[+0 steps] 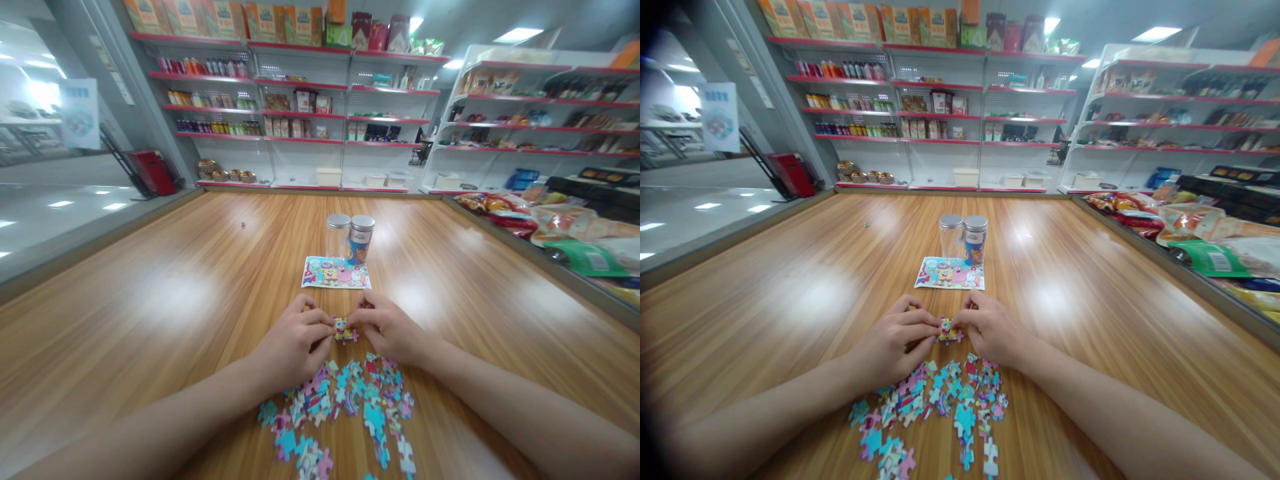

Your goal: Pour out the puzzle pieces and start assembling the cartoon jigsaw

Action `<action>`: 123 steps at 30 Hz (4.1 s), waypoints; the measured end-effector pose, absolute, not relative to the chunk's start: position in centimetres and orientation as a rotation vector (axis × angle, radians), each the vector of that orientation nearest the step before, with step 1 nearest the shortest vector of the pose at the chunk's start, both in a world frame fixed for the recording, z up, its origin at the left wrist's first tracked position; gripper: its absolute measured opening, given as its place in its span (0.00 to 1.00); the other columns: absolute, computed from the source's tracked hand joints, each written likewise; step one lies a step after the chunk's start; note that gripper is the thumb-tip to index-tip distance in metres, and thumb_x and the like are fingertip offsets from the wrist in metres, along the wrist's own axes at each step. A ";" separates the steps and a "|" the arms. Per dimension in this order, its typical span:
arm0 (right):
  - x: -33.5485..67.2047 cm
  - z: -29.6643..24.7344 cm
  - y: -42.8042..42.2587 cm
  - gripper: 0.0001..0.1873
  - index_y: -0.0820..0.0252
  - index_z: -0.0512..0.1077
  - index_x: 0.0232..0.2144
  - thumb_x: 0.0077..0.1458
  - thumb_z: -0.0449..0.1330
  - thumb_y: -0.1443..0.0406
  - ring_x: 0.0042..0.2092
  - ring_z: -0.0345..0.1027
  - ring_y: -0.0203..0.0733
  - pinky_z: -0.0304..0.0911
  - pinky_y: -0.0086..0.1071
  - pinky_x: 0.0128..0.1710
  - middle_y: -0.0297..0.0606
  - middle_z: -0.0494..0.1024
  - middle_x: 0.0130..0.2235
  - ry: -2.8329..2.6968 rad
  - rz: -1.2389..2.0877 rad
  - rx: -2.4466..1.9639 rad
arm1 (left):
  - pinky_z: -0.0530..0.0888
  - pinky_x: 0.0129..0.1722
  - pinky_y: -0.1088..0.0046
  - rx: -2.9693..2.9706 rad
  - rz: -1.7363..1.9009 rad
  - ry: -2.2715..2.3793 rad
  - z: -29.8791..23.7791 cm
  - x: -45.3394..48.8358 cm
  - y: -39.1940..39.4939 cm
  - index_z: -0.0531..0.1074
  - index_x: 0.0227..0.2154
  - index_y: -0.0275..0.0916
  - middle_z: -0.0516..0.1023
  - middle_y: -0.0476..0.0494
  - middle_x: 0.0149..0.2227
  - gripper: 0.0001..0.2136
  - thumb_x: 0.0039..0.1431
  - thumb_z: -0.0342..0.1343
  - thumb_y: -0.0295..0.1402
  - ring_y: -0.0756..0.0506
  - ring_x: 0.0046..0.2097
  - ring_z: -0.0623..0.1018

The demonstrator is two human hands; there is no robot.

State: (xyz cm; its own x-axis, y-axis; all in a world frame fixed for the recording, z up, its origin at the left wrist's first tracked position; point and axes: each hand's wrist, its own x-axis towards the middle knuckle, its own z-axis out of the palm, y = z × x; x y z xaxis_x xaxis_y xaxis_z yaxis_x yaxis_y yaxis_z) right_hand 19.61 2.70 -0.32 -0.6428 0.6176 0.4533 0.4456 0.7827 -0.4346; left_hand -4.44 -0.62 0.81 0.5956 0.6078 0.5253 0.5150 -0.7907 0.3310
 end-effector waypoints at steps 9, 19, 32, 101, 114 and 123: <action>19.5 0.1 2.5 0.21 0.56 0.78 0.41 0.53 0.54 0.80 0.39 0.66 0.40 0.66 0.34 0.40 0.39 0.69 0.38 -2.376 0.392 -0.730 | 0.71 0.49 0.56 2.694 0.950 0.941 0.7 -4.5 -0.7 0.81 0.40 0.40 0.82 0.43 0.41 0.11 0.63 0.54 0.24 0.43 0.42 0.72; 19.7 2.0 1.1 0.10 0.57 0.76 0.39 0.54 0.60 0.70 0.38 0.67 0.41 0.65 0.36 0.39 0.39 0.71 0.37 -2.464 0.557 -0.501 | 0.73 0.43 0.61 2.613 1.124 0.956 1.0 -4.8 -0.9 0.79 0.42 0.38 0.77 0.39 0.38 0.10 0.62 0.54 0.24 0.42 0.44 0.70; 19.5 1.9 1.2 0.05 0.57 0.76 0.36 0.54 0.63 0.67 0.38 0.64 0.43 0.62 0.39 0.42 0.39 0.74 0.35 -2.620 0.504 -0.420 | 0.71 0.41 0.62 2.778 0.771 0.610 1.4 -4.6 -1.4 0.77 0.35 0.37 0.75 0.41 0.34 0.07 0.61 0.53 0.25 0.43 0.39 0.70; 16.6 2.1 -2.9 0.16 0.60 0.76 0.35 0.63 0.60 0.54 0.39 0.57 0.42 0.54 0.37 0.41 0.38 0.69 0.34 -2.759 0.250 -0.171 | 0.68 0.38 0.64 2.672 1.025 0.838 0.7 -4.6 -0.9 0.78 0.37 0.37 0.74 0.43 0.30 0.07 0.64 0.54 0.26 0.45 0.35 0.69; 16.9 1.5 -2.4 0.14 0.57 0.76 0.33 0.65 0.59 0.55 0.38 0.56 0.41 0.51 0.38 0.45 0.35 0.69 0.33 -2.693 0.248 -0.142 | 0.67 0.37 0.64 2.670 1.030 0.875 0.6 -4.7 -0.8 0.78 0.37 0.37 0.74 0.43 0.30 0.07 0.63 0.54 0.26 0.45 0.35 0.69; 17.0 2.3 -2.7 0.08 0.58 0.77 0.33 0.62 0.59 0.62 0.37 0.57 0.42 0.52 0.40 0.43 0.37 0.68 0.32 -2.728 0.267 -0.144 | 0.67 0.37 0.64 2.686 1.036 0.882 0.4 -4.7 -0.9 0.77 0.37 0.37 0.74 0.43 0.30 0.07 0.63 0.54 0.26 0.45 0.35 0.69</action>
State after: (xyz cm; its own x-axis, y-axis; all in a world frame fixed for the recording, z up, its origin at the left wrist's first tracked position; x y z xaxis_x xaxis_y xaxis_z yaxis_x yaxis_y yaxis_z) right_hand 16.97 -2.72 2.34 -0.9168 0.1379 0.3747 0.0626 0.9765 -0.2061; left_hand -4.73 -0.86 0.40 0.5934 0.5651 0.5732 0.4753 -0.8207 0.3171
